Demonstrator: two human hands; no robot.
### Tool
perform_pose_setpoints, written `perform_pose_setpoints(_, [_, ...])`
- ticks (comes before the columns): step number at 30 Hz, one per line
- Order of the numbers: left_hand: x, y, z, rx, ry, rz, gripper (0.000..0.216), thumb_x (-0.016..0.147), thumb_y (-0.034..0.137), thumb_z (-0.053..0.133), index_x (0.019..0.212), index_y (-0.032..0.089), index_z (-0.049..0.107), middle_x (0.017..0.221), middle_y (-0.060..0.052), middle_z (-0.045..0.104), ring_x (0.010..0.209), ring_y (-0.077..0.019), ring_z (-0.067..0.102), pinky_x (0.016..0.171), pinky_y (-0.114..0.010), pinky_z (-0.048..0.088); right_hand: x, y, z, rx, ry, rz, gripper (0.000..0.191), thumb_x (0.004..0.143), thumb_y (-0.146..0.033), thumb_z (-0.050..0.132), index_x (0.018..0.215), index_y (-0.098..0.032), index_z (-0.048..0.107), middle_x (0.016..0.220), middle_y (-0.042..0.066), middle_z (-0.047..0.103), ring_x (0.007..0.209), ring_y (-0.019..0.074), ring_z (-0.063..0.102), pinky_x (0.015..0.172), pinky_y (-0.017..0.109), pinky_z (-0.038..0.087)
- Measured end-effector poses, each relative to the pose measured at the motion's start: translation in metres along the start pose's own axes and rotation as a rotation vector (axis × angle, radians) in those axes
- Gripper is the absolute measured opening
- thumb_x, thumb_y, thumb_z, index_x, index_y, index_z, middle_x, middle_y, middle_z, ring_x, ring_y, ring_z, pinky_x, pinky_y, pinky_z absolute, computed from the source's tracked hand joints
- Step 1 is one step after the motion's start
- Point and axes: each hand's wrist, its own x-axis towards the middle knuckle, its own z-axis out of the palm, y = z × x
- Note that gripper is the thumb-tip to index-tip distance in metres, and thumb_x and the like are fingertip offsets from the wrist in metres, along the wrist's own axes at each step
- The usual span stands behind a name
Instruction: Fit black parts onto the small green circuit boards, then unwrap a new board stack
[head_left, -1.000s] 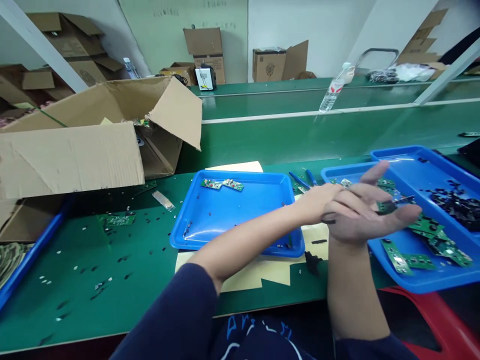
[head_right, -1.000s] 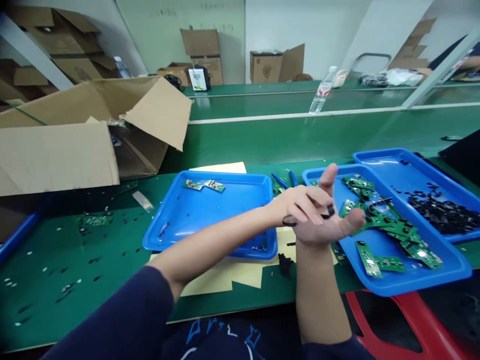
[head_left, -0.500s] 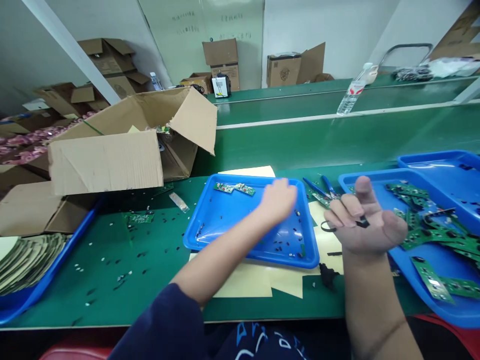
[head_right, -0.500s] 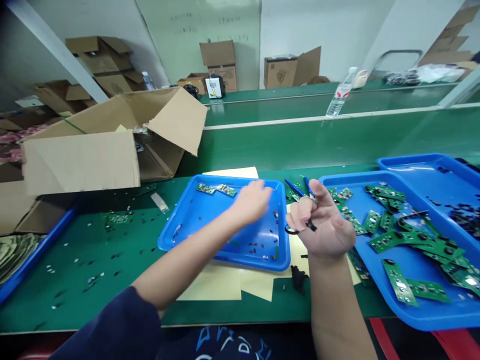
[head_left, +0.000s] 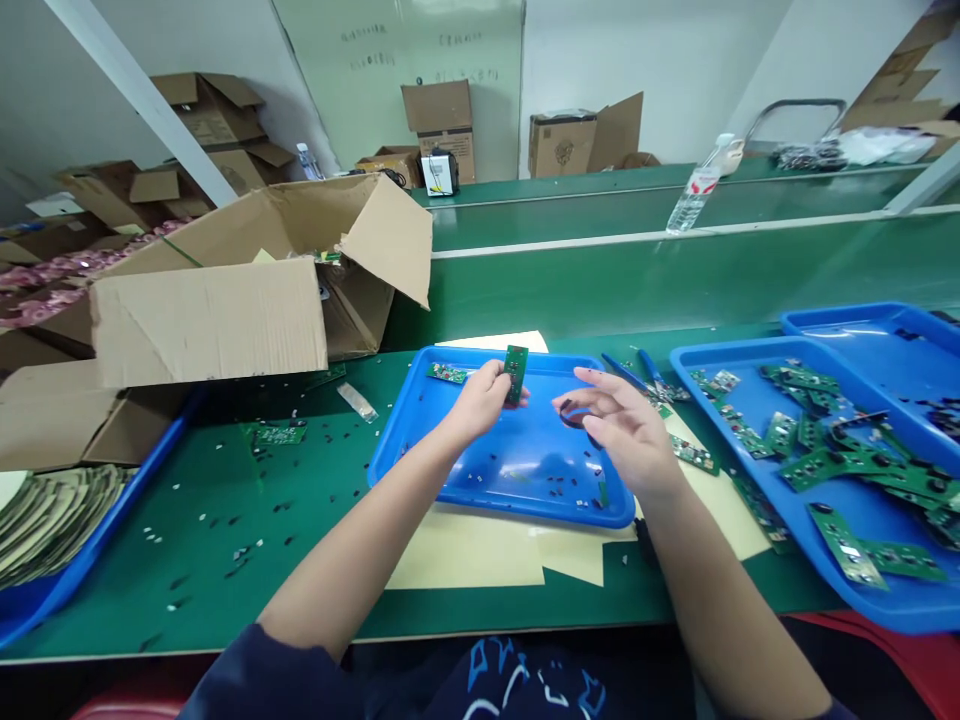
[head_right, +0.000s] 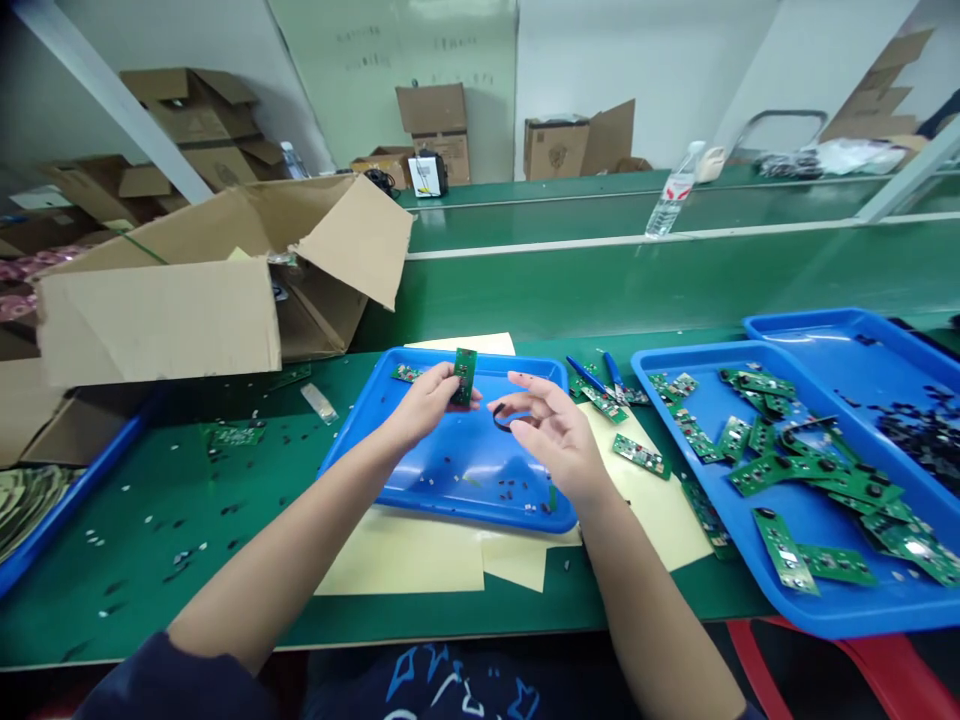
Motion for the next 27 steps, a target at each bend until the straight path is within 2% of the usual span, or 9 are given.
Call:
perform_pose_setpoints(1, [-0.009,0.006,0.002,-0.129,-0.005,-0.026,0.021,0.087,0.014,0.027,0.089,0.015,0.048,0.077,-0.005,0.063,0.068,-0.0134,0.062,0.066,-0.026,0.049,-0.001,0.001,0.003,-0.060,0.013,-0.022,0.039,0.080,-0.023,0.058,0.118,-0.025,0.052,0.097,0.006,0.067,0.093,0.0199,0.063,0.081,0.039,0.052])
perform_pose_setpoints(3, [-0.028,0.014,0.004,-0.586,-0.015,-0.152,0.013,0.084,0.015,0.034,0.087,0.015,0.047,0.071,-0.002,0.059,0.061,-0.0113,0.060,0.062,-0.025,0.049,-0.003,0.004,0.008,-0.169,0.025,-0.049,0.039,0.081,-0.021,0.056,0.119,-0.025,0.051,0.101,0.007,0.066,0.095,0.0200,0.062,0.082,0.039,0.053])
perform_pose_setpoints(5, [-0.044,0.017,0.007,-0.819,-0.050,-0.235,0.005,0.080,0.016,0.044,0.085,0.016,0.047,0.068,0.001,0.057,0.057,-0.0094,0.057,0.059,-0.023,0.047,-0.005,0.007,0.014,-0.249,0.028,-0.066,0.038,0.082,-0.021,0.054,0.120,-0.024,0.051,0.105,0.008,0.065,0.095,0.0201,0.062,0.081,0.038,0.054])
perform_pose_setpoints(10, [-0.061,0.009,0.008,-0.759,-0.153,-0.256,0.013,0.074,0.019,0.058,0.084,0.014,0.050,0.065,0.000,0.061,0.055,-0.0094,0.058,0.058,-0.022,0.046,-0.007,0.014,0.023,-0.316,0.161,-0.107,0.041,0.083,-0.019,0.053,0.123,-0.023,0.047,0.110,0.010,0.062,0.096,0.0200,0.063,0.084,0.039,0.054])
perform_pose_setpoints(14, [-0.062,0.001,0.007,-0.816,-0.193,-0.310,0.013,0.068,0.013,0.057,0.080,0.013,0.051,0.071,-0.003,0.065,0.064,-0.0127,0.063,0.063,-0.024,0.047,-0.008,0.016,0.025,-0.397,0.051,-0.102,0.041,0.084,-0.019,0.052,0.124,-0.023,0.044,0.105,0.009,0.066,0.099,0.0204,0.063,0.091,0.042,0.050])
perform_pose_setpoints(18, [-0.064,-0.003,0.006,-0.865,-0.056,-0.295,0.011,0.072,0.023,0.057,0.075,0.015,0.050,0.058,0.003,0.056,0.053,-0.0102,0.056,0.057,-0.023,0.044,-0.010,0.017,0.029,-0.472,-0.031,-0.160,0.039,0.085,-0.018,0.050,0.123,-0.023,0.044,0.103,0.008,0.068,0.101,0.0214,0.063,0.094,0.043,0.049])
perform_pose_setpoints(22, [-0.066,-0.004,0.007,-0.706,-0.047,-0.195,0.020,0.074,0.034,0.061,0.072,0.015,0.055,0.053,0.003,0.054,0.052,-0.0097,0.052,0.055,-0.023,0.040,-0.012,0.019,0.034,-0.540,-0.055,-0.219,0.040,0.086,-0.018,0.049,0.125,-0.024,0.043,0.110,0.008,0.066,0.101,0.0221,0.063,0.093,0.045,0.049])
perform_pose_setpoints(25, [-0.068,-0.005,0.006,-0.643,-0.029,-0.161,0.018,0.073,0.030,0.062,0.067,0.015,0.055,0.053,0.003,0.055,0.051,-0.0099,0.052,0.055,-0.023,0.039,-0.012,0.021,0.034,-0.602,-0.102,-0.258,0.046,0.086,-0.016,0.048,0.130,-0.026,0.040,0.109,0.008,0.067,0.102,0.0223,0.063,0.093,0.046,0.048])
perform_pose_setpoints(27, [-0.070,-0.004,0.006,-0.645,-0.044,-0.163,0.017,0.073,0.026,0.062,0.062,0.015,0.054,0.052,0.003,0.055,0.050,-0.0102,0.052,0.055,-0.023,0.040,-0.010,0.023,0.031,-0.671,-0.116,-0.257,0.051,0.086,-0.017,0.048,0.134,-0.027,0.036,0.118,0.009,0.063,0.107,0.0240,0.060,0.093,0.048,0.047])
